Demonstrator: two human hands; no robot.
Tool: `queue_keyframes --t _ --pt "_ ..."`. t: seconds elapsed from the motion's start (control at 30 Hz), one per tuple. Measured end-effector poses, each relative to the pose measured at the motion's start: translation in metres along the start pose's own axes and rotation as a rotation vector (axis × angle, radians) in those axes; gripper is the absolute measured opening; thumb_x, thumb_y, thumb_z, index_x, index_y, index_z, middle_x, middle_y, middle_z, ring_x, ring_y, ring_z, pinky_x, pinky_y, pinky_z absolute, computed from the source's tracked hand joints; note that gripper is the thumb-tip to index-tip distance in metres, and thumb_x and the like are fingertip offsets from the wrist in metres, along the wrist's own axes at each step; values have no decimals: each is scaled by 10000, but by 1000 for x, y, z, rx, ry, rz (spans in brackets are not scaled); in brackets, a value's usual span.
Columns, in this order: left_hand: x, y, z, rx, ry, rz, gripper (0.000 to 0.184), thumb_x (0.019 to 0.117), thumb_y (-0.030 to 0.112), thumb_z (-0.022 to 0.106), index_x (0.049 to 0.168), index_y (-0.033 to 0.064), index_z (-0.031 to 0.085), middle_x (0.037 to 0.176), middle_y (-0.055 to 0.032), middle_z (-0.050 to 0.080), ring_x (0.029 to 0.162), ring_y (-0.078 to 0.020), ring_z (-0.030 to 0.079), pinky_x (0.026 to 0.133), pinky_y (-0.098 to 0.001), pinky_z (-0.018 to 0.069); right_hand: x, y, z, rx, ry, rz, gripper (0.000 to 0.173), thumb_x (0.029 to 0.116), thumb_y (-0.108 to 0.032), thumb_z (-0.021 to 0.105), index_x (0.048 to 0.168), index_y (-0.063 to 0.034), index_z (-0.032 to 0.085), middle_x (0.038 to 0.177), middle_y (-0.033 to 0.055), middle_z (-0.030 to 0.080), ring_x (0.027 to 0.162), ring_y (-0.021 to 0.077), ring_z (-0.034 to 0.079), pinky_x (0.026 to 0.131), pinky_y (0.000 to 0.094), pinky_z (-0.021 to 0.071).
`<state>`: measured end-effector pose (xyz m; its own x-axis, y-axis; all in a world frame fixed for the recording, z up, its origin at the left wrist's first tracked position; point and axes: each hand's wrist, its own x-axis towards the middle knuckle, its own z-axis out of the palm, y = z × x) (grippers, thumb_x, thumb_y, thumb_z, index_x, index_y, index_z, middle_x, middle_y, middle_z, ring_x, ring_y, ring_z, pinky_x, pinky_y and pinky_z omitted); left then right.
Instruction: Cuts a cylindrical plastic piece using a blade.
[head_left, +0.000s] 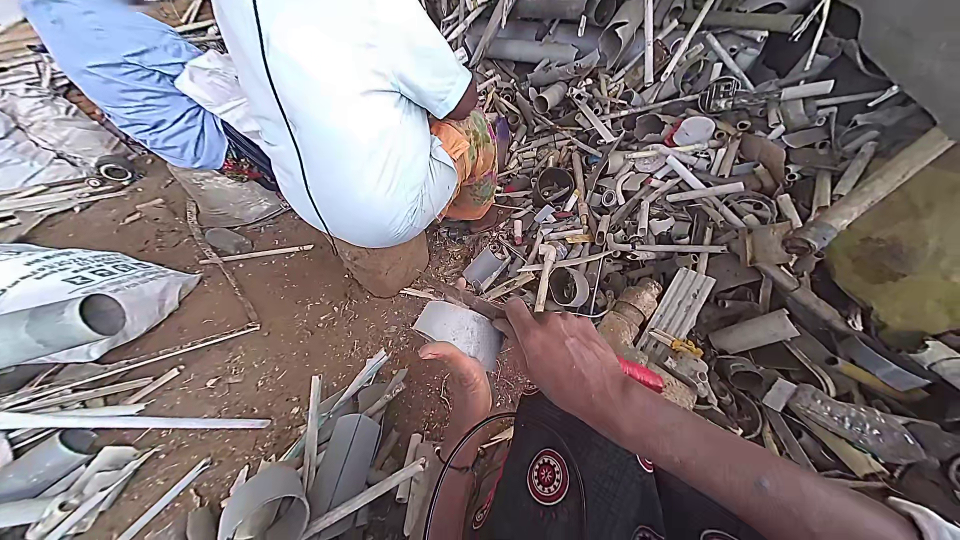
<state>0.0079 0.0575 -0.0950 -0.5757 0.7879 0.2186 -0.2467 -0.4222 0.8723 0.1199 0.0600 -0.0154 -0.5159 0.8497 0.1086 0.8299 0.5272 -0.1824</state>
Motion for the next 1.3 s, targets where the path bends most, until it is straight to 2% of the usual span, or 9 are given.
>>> queue_keyframes --t 0.1,0.23,0.33,0.43,0.7,0.97,1.07,1.2,1.3 --pt "9 -17 -9 -20 65 86 1162 733 958 380 1428 35 501 1177 -95 689 1050 -151 684 847 -335 600 -3 4 13 -98 207 -53 330 1080 -298 467 1200 -59 662 697 112 664 609 318 696 512 421 533" --pt "6 -14 -1 7 115 76 1161 793 928 333 1396 -63 305 1204 -73 589 1126 -47 600 964 -240 521 -6 3 16 -122 313 -85 317 1064 -286 493 1184 -51 668 661 96 639 547 293 668 461 392 500" --pt "10 -5 0 -195 -116 -57 1387 573 996 432 1447 -73 309 920 -40 719 775 -107 710 706 -263 603 -13 -1 21 -81 224 -144 285 1052 -273 518 1127 -43 669 644 99 630 550 300 672 469 411 523" --pt "20 -12 -4 -318 -250 -4 1354 598 944 533 1442 -77 257 815 -59 708 630 -150 682 587 -284 582 -17 -8 20 -103 199 -210 198 1014 -234 556 1022 -69 664 606 80 593 506 270 642 428 373 478" --pt "15 -14 -9 -88 -116 19 1376 565 1012 443 1452 -37 364 970 -5 692 854 -77 688 788 -262 591 -8 -1 11 38 66 -70 399 1097 -323 422 1343 -70 608 738 122 677 668 338 705 556 448 541" --pt "9 -13 -6 -14 -85 -13 1387 563 1020 436 1488 -9 332 1019 -6 695 913 -74 692 822 -271 593 -8 4 10 -25 48 -57 347 1092 -279 440 1305 -72 620 749 133 677 685 347 706 570 453 535" --pt "14 -12 -2 -184 -164 -31 1352 578 962 525 1469 -13 236 842 -28 711 704 -121 701 660 -284 600 -14 0 17 -52 133 -158 293 1071 -286 476 1101 -55 655 662 106 631 574 310 677 474 407 510" --pt "10 -12 -7 -65 -62 -51 1327 555 1005 487 1498 80 364 1028 26 695 919 -73 690 817 -280 596 -7 7 12 15 10 -51 364 1094 -291 435 1303 -58 622 782 153 692 722 366 716 603 475 551" --pt "11 -4 0 -235 -120 -86 1347 608 960 464 1522 20 156 958 -62 740 807 -161 732 744 -312 617 -10 10 19 -11 76 -116 353 1088 -296 449 1234 -37 639 728 140 669 658 351 705 538 454 540"
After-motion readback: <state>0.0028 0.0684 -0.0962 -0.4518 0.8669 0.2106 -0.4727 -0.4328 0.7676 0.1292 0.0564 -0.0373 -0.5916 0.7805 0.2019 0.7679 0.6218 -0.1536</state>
